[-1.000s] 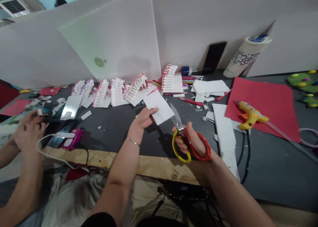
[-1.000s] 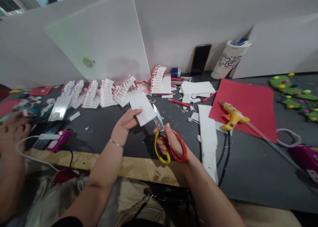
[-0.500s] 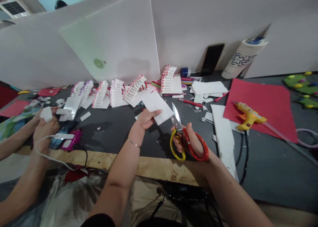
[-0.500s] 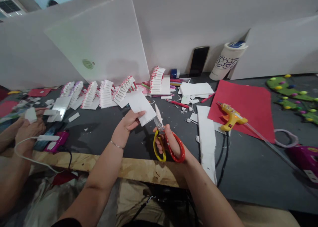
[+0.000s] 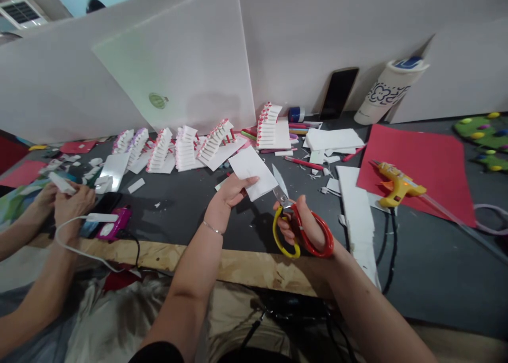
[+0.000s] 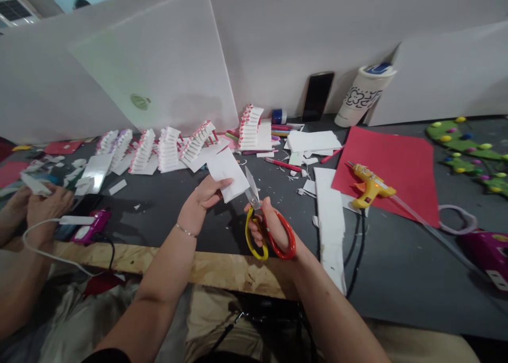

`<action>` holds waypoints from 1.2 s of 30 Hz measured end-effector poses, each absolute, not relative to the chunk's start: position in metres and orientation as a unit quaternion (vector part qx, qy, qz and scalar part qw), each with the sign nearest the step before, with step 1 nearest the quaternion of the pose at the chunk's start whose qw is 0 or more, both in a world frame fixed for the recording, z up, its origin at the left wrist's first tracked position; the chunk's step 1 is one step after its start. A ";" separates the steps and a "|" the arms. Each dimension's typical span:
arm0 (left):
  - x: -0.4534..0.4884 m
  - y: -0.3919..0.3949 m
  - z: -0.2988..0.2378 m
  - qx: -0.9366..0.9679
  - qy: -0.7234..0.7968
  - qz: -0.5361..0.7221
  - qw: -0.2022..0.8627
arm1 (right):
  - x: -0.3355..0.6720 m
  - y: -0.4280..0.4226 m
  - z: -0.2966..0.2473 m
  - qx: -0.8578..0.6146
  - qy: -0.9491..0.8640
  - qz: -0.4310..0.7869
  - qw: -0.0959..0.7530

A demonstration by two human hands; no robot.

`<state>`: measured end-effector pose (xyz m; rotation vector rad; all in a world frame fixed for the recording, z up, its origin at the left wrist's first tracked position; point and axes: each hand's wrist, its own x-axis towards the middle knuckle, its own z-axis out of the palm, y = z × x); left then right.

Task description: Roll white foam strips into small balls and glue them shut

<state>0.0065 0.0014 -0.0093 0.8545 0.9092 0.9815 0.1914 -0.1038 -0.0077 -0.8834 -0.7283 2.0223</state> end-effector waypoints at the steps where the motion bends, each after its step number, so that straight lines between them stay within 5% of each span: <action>1: 0.007 0.001 -0.009 0.382 0.406 0.442 0.703 | 0.191 -0.104 -0.008 -0.349 -0.287 0.799 0.397; 36: 0.015 -0.007 -0.010 0.415 0.408 0.383 0.717 | 0.193 -0.106 -0.014 -0.322 -0.296 0.806 0.399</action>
